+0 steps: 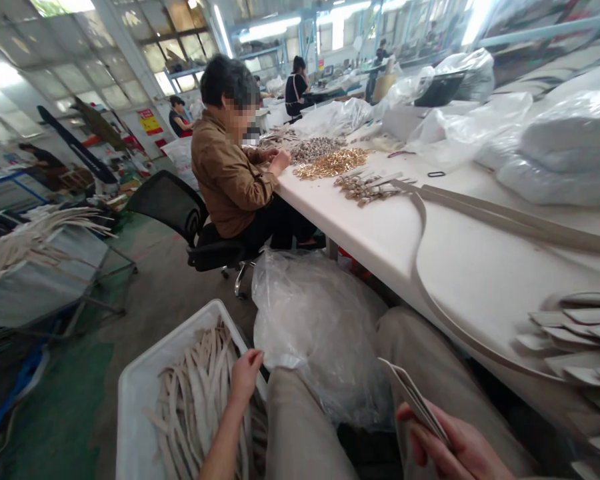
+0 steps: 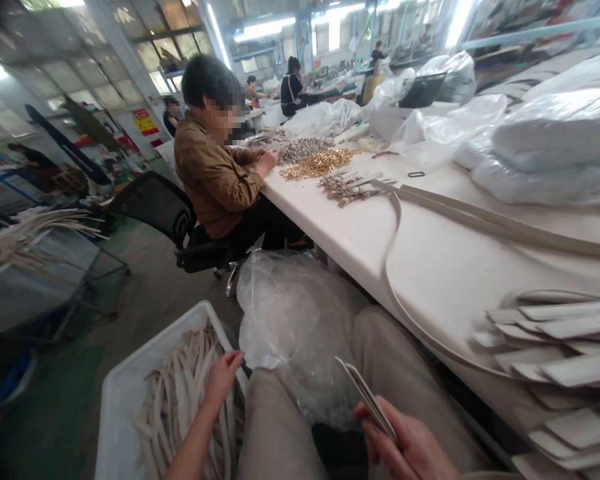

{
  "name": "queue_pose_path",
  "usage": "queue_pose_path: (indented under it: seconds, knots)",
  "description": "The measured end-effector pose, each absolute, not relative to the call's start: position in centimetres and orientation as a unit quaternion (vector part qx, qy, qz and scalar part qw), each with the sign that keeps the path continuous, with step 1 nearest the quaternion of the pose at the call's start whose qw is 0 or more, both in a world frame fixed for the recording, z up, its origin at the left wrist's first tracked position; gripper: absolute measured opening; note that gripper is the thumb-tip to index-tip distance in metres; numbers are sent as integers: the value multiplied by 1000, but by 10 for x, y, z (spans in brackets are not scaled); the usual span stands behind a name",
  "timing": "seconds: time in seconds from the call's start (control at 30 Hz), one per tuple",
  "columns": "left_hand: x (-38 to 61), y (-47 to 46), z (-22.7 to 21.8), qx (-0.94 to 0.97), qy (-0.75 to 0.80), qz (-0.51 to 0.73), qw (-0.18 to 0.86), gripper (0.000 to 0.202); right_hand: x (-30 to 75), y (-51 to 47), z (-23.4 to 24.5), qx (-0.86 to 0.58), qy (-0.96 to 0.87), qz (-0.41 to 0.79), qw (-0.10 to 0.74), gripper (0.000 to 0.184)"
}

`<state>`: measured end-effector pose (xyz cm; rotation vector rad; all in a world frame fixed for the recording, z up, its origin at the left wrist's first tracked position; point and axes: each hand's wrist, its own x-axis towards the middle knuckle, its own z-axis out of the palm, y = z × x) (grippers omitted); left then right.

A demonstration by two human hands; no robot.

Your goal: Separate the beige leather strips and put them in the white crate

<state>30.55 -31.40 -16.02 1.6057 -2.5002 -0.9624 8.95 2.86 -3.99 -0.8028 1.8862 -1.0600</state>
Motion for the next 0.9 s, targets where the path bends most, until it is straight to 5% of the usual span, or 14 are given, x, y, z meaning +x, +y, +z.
queue_pose_path:
  seconds: [0.23, 0.5, 0.9]
  knots:
    - [208, -310, -183, 401, -867, -286, -73, 25, 85, 32, -40, -299, 734, -446, 415, 61]
    - [245, -322, -179, 327, -859, -333, -212, 26, 86, 37, -47, -310, 708, -461, 436, 48]
    - [304, -281, -137, 353, -864, -278, -226, 17, 85, 28, -32, -317, 695, -483, 429, 47]
